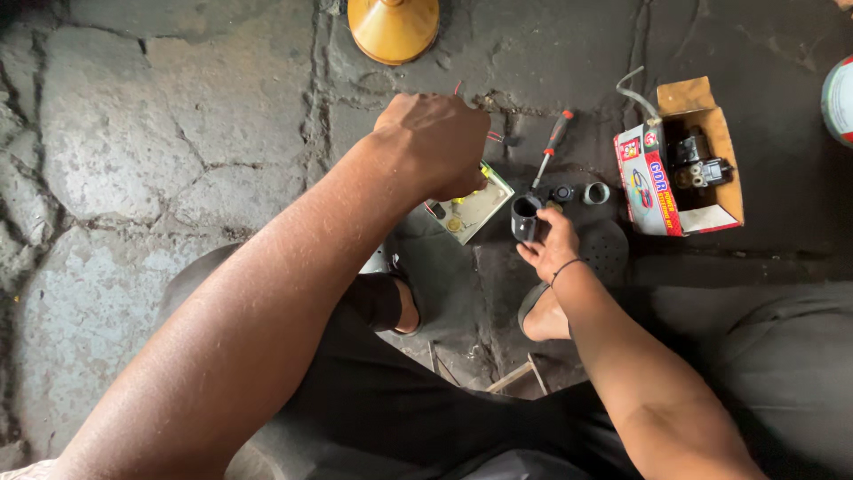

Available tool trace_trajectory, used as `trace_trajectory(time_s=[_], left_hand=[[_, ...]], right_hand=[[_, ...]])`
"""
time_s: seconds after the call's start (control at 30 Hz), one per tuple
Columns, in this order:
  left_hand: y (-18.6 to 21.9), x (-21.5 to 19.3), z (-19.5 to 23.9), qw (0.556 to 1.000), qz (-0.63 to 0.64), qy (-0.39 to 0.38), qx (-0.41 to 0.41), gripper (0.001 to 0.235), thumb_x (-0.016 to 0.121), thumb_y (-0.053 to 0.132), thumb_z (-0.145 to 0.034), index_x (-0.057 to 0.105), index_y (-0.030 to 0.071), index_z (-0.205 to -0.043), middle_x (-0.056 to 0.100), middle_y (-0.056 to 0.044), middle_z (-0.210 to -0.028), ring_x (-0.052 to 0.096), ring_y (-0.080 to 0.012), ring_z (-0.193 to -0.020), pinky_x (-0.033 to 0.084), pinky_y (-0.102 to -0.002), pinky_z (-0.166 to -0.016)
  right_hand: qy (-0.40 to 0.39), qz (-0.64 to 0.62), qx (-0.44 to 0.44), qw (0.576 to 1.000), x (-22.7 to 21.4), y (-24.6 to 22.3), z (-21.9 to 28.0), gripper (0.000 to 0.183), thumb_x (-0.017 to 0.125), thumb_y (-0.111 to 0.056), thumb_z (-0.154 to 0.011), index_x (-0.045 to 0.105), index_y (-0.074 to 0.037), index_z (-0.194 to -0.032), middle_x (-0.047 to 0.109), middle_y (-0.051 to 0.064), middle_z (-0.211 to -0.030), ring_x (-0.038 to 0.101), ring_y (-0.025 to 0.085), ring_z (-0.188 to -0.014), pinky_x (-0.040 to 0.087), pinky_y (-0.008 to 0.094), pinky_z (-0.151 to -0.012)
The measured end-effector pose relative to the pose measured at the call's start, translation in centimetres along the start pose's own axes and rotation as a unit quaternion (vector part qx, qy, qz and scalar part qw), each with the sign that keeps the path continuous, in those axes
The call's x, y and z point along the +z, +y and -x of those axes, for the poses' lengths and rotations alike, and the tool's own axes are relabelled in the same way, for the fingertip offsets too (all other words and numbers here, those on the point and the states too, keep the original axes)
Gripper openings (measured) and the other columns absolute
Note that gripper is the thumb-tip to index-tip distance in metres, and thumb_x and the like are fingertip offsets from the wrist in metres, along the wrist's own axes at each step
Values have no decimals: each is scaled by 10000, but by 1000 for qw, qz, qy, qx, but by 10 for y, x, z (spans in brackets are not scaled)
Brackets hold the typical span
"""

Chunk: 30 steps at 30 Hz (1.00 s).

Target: The person sits on the floor and assembles a small mechanical device, likely a motor or pump. They handle various small components, including gears and a black housing, and use a screwdriver to tighten screws. The person also connects wires to the device and wipes it with a yellow cloth.

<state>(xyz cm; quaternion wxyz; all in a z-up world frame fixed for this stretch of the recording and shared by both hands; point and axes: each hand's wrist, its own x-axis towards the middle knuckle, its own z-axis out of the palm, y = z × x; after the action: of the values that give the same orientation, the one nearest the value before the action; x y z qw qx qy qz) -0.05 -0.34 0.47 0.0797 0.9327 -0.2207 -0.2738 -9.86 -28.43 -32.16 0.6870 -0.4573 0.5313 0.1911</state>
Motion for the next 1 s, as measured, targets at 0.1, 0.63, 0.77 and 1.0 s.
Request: trace_trajectory(time_s=[0.1, 0.63, 0.77, 1.0], left_hand=[[2, 0, -2, 1000, 0, -9, -6, 392, 767, 352, -808, 715, 104, -1107, 732, -130, -1087, 702, -319, -1035, 558, -453, -861], [2, -3, 0, 999, -6, -32, -13, 405, 756, 391, -841, 711, 106, -1126, 742, -110, -1087, 703, -299, -1055, 555, -443, -893], [1, -1, 1, 1000, -3, -27, -9, 445, 763, 430, -847, 703, 111, -1150, 734, -107, -1107, 697, -300, -1066, 551, -445, -899], [4, -1, 0, 999, -1, -35, -10, 459, 770, 431, -847, 692, 121, -1177, 736, -93, -1110, 696, -291, -1071, 555, -442, -893]], right_hand=[[-85, -52, -17, 995, 6, -3, -16, 282, 677, -248, -779, 623, -151, -1037, 640, 43, -1110, 653, 271, -1086, 477, 529, -997], [-115, -63, -44, 990, 23, -19, 4, 378, 609, -160, -714, 643, -154, -1091, 647, 32, -1120, 622, 266, -1144, 450, 556, -1017], [-82, -53, 19, 995, 22, -16, 9, 461, 701, -365, -788, 564, -144, -1169, 609, 103, -1220, 586, 299, -1102, 464, 503, -1034], [-74, -36, 50, 995, 26, -16, 17, 658, 721, -554, -772, 592, -137, -1265, 600, 128, -1236, 610, 275, -1047, 483, 450, -956]])
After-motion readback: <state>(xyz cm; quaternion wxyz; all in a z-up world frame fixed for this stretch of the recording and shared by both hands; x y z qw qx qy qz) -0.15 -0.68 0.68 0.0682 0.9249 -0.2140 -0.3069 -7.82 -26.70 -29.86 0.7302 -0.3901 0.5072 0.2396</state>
